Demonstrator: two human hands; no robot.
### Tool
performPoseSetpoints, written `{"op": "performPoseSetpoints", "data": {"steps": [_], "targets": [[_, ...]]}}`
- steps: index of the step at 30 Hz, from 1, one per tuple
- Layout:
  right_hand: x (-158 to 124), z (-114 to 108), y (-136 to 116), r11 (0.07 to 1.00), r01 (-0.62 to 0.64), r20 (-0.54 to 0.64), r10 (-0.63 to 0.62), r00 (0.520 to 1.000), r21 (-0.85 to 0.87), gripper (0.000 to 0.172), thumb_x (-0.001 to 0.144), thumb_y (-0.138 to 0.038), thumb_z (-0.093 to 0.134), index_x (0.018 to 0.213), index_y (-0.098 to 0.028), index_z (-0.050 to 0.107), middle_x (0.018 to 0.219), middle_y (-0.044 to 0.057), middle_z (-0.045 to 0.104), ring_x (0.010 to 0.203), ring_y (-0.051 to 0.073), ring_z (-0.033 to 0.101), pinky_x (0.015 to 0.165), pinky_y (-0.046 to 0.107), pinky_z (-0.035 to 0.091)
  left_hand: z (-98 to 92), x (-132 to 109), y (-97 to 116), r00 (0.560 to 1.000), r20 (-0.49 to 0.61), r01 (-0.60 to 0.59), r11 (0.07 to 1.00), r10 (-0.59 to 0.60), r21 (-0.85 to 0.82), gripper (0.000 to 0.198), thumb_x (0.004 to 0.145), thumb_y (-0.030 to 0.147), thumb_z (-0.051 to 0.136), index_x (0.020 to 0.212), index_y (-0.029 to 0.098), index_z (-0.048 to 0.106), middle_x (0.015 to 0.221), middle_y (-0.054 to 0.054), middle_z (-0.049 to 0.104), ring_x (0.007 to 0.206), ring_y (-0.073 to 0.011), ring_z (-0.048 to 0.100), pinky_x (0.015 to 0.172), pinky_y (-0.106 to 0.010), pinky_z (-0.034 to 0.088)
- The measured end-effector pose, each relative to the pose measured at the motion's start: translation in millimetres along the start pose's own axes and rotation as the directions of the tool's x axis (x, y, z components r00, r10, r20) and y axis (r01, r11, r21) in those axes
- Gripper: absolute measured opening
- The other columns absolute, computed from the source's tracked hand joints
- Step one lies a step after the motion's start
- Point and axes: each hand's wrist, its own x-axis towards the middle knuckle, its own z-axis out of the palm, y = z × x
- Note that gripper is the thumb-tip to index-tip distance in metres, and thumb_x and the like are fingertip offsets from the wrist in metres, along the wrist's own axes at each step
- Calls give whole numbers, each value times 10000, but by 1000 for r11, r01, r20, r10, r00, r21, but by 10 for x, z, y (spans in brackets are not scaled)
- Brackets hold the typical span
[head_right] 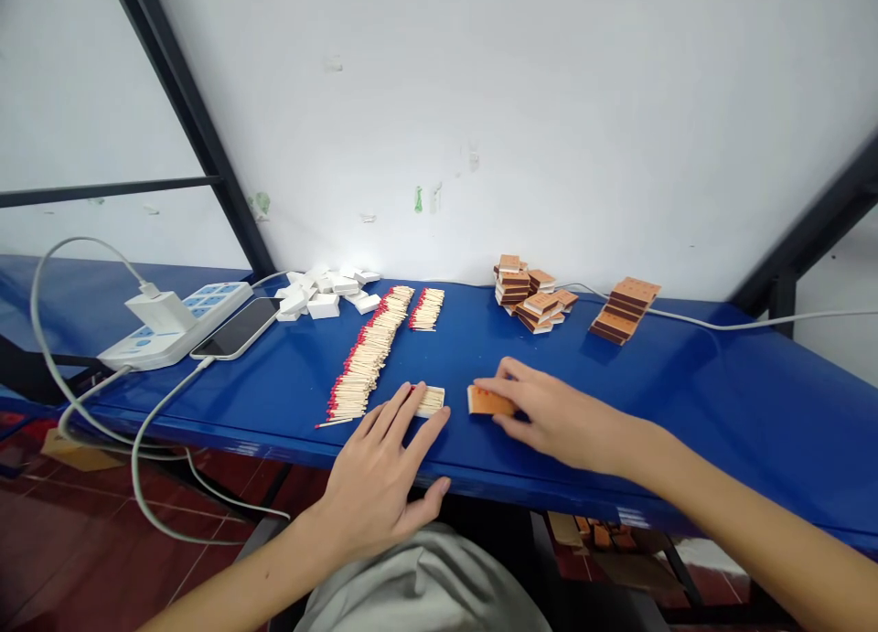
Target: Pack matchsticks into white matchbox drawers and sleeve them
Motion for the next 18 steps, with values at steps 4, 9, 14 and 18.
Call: {"op": "performPoseSetpoints", "data": {"steps": [4, 9, 14, 18], "targets": [[116, 77, -253, 995, 7, -8, -6, 1000, 98, 520, 902, -528, 552, 1334, -239, 571, 1012, 80, 593, 860, 215, 586, 778, 352, 501, -14, 0, 0, 999, 27, 17, 1000, -17, -1, 763, 879, 524, 549, 1495, 133, 327, 1510, -225, 403, 1391, -390, 392, 1032, -498, 431], [214, 128, -247, 973, -87, -46, 99, 994, 215, 649, 820, -546, 654, 1370, -228, 524, 911, 54, 641, 736, 187, 579, 687, 328, 502, -38, 19, -4, 995, 92, 40, 999, -37, -29, 822, 862, 535, 551, 1498, 88, 284, 1517, -241, 383, 1409, -397, 360, 1051, -509, 411], [221, 131, -207, 986, -62, -120, 81, 989, 155, 600, 825, -499, 655, 1351, -237, 531, 889, 42, 669, 752, 195, 607, 685, 328, 516, -84, 47, 7, 989, 133, 72, 996, -63, -59, 820, 823, 535, 584, 1487, 142, 308, 1514, -228, 393, 1405, -438, 343, 1042, -558, 405], [202, 171, -158, 997, 51, -219, -36, 975, 63, 506, 846, -462, 637, 1291, -227, 584, 1065, 77, 695, 931, 236, 651, 800, 359, 536, -102, 50, 24, 983, 153, 107, 992, -96, -66, 815, 796, 529, 603, 1474, 172, 325, 1508, -218, 404, 1365, -456, 395, 1056, -588, 382]]}}
